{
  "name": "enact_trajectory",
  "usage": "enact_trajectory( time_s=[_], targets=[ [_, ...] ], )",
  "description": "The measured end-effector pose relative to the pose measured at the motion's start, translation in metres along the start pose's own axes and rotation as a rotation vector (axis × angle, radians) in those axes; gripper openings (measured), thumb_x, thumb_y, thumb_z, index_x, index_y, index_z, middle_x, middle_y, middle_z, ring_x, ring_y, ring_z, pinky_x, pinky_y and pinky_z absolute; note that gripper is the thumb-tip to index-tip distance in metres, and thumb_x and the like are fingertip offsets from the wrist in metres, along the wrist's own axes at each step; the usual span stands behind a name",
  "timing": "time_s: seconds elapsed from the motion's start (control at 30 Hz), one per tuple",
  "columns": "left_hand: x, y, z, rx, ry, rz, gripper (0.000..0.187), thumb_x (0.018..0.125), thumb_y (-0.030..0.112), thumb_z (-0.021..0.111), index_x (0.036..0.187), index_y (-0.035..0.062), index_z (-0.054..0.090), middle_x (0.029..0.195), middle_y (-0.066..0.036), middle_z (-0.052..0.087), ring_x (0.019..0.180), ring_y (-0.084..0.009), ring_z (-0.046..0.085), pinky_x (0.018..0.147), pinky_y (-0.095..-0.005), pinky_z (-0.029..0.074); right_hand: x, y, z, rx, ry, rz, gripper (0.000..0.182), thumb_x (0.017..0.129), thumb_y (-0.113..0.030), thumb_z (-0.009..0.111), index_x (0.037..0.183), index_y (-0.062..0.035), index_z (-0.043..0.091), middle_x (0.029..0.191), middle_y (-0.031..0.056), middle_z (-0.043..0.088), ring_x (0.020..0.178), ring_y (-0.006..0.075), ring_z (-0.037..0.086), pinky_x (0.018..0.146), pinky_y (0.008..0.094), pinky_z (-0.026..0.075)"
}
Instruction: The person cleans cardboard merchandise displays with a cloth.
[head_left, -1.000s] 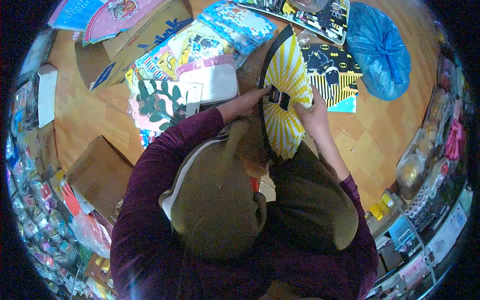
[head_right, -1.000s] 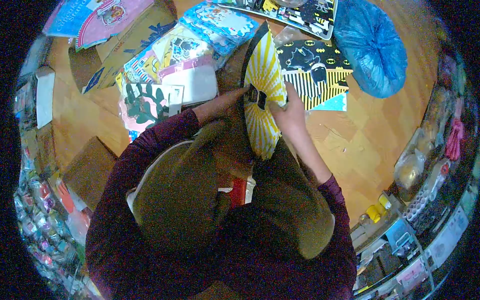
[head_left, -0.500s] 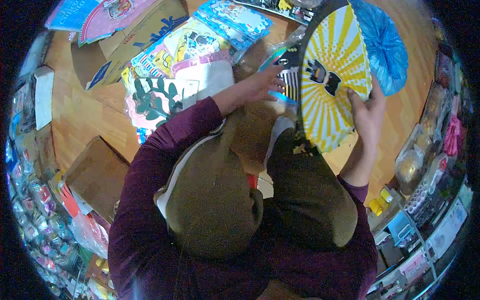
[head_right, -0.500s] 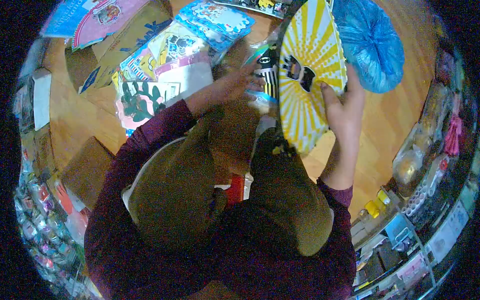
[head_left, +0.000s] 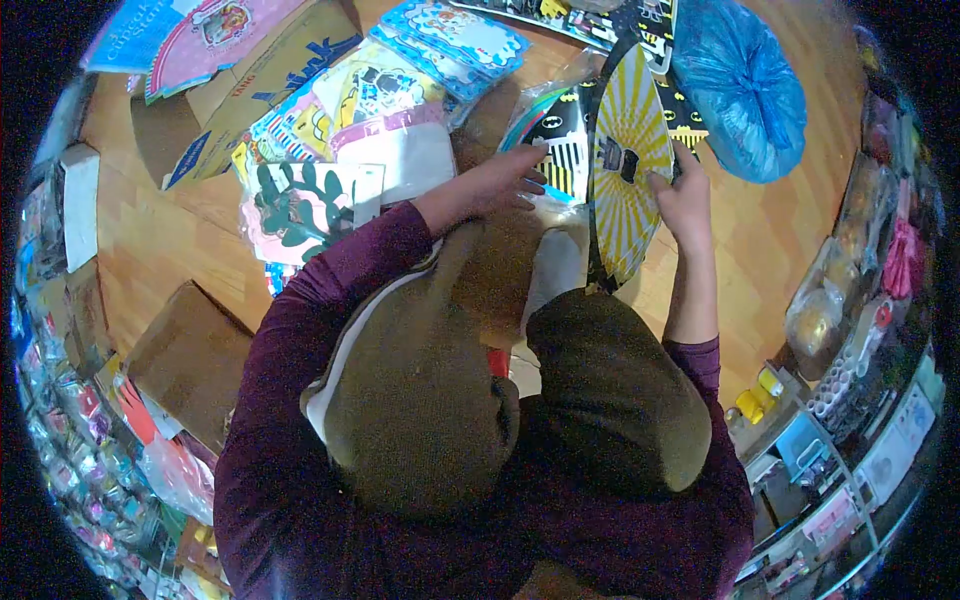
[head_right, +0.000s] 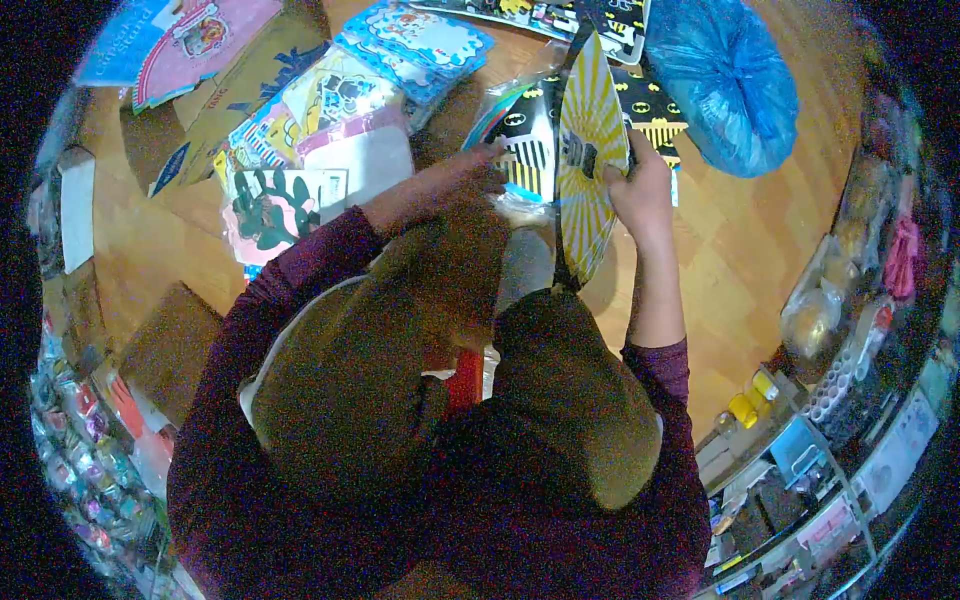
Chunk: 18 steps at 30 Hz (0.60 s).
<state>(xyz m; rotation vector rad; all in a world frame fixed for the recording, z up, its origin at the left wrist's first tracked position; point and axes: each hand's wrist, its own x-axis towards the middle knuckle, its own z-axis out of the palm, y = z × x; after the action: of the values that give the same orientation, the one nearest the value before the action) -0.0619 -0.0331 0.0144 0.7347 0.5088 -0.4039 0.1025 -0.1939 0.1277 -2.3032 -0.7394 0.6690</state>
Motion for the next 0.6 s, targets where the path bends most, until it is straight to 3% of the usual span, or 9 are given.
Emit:
enact_trajectory(
  time_s=[0.07,0.13,0.2,0.23,0.27,0.33,0.37,0.5,0.6],
  targets=[
    [0.005,0.003,-0.008,0.024,0.008,0.029,0.066,0.079,0.053,0.043,0.125,0.0105,0.023,0.114,-0.017,0.040,0.106,-0.0287,0.039,0.085,-0.0453,0.034,0.004,0.010,-0.005,0.156,0.050,-0.070,0.042,0.064,0.005,0.055,0.105,0.0040,0.049,0.093,0.0140,0.058,0.083,0.0206,0.057,0.076,0.0298,0.043],
    [0.013,0.013,-0.023,0.270,-0.049,0.261,0.060,0.080,0.045,0.048,0.125,0.0108,0.027,0.119,-0.012,0.039,0.109,-0.0252,0.038,0.087,-0.0461,0.033,0.002,-0.002,-0.013,0.278,0.059,-0.051,0.040,0.065,0.005,0.057,0.104,0.0042,0.050,0.095,0.0109,0.057,0.081,0.0181,0.056,0.074,0.0288,0.044],
    [0.000,0.043,-0.017,0.780,0.038,0.508,0.046,0.080,0.033,0.053,0.118,0.0110,0.038,0.122,-0.008,0.038,0.113,-0.0221,0.036,0.092,-0.0438,0.031,0.000,-0.017,-0.021,0.642,0.083,0.019,0.041,0.065,0.004,0.058,0.105,0.0038,0.050,0.097,0.0102,0.057,0.080,0.0166,0.056,0.072,0.0276,0.044],
    [0.006,0.056,-0.008,0.003,0.183,0.290,0.036,0.079,0.024,0.054,0.111,0.0089,0.044,0.115,-0.008,0.046,0.108,-0.0203,0.043,0.089,-0.0393,0.036,0.000,-0.026,-0.025,0.693,0.078,0.023,0.044,0.064,0.004,0.059,0.107,0.0034,0.049,0.096,0.0095,0.057,0.080,0.0148,0.056,0.071,0.0264,0.045],
    [0.009,0.065,-0.006,0.002,0.181,0.286,0.036,0.079,0.024,0.054,0.111,0.0089,0.044,0.115,-0.008,0.046,0.108,-0.0203,0.043,0.089,-0.0393,0.036,0.002,-0.030,-0.026,0.693,0.080,0.027,0.044,0.064,0.004,0.059,0.107,0.0034,0.049,0.096,0.0095,0.057,0.080,0.0148,0.056,0.071,0.0264,0.045],
    [0.010,0.076,-0.001,-0.219,-0.022,0.433,0.031,0.079,0.022,0.054,0.106,0.0068,0.045,0.101,-0.007,0.054,0.092,-0.0188,0.053,0.080,-0.0353,0.044,0.011,-0.031,-0.024,0.773,0.047,-0.025,0.046,0.064,0.003,0.060,0.109,0.0031,0.048,0.095,0.0093,0.057,0.078,0.0141,0.056,0.067,0.0244,0.045],
    [0.011,0.077,0.005,-0.314,0.019,0.435,0.031,0.079,0.020,0.055,0.102,0.0032,0.046,0.091,-0.008,0.057,0.078,-0.0179,0.058,0.070,-0.0343,0.048,0.017,-0.026,-0.024,0.697,0.036,-0.052,0.046,0.065,0.001,0.060,0.109,0.0023,0.048,0.094,0.0089,0.057,0.075,0.0128,0.056,0.064,0.0228,0.044],
    [0.013,0.073,0.016,-0.395,0.096,0.442,0.021,0.077,0.012,0.057,0.093,0.0001,0.050,0.086,-0.011,0.058,0.072,-0.0206,0.059,0.066,-0.0356,0.050,0.039,-0.021,-0.035,0.575,-0.085,0.012,0.046,0.066,-0.003,0.060,0.111,0.0012,0.047,0.093,0.0069,0.058,0.074,0.0107,0.055,0.065,0.0231,0.044],
    [0.016,0.054,0.017,-0.434,0.175,0.468,0.020,0.078,0.010,0.055,0.093,-0.0002,0.050,0.086,-0.011,0.058,0.074,-0.0214,0.059,0.067,-0.0359,0.050,0.035,-0.019,-0.027,0.662,-0.102,-0.027,0.046,0.067,-0.002,0.060,0.111,0.0012,0.047,0.094,0.0069,0.058,0.076,0.0119,0.056,0.067,0.0240,0.045]
  ],
)
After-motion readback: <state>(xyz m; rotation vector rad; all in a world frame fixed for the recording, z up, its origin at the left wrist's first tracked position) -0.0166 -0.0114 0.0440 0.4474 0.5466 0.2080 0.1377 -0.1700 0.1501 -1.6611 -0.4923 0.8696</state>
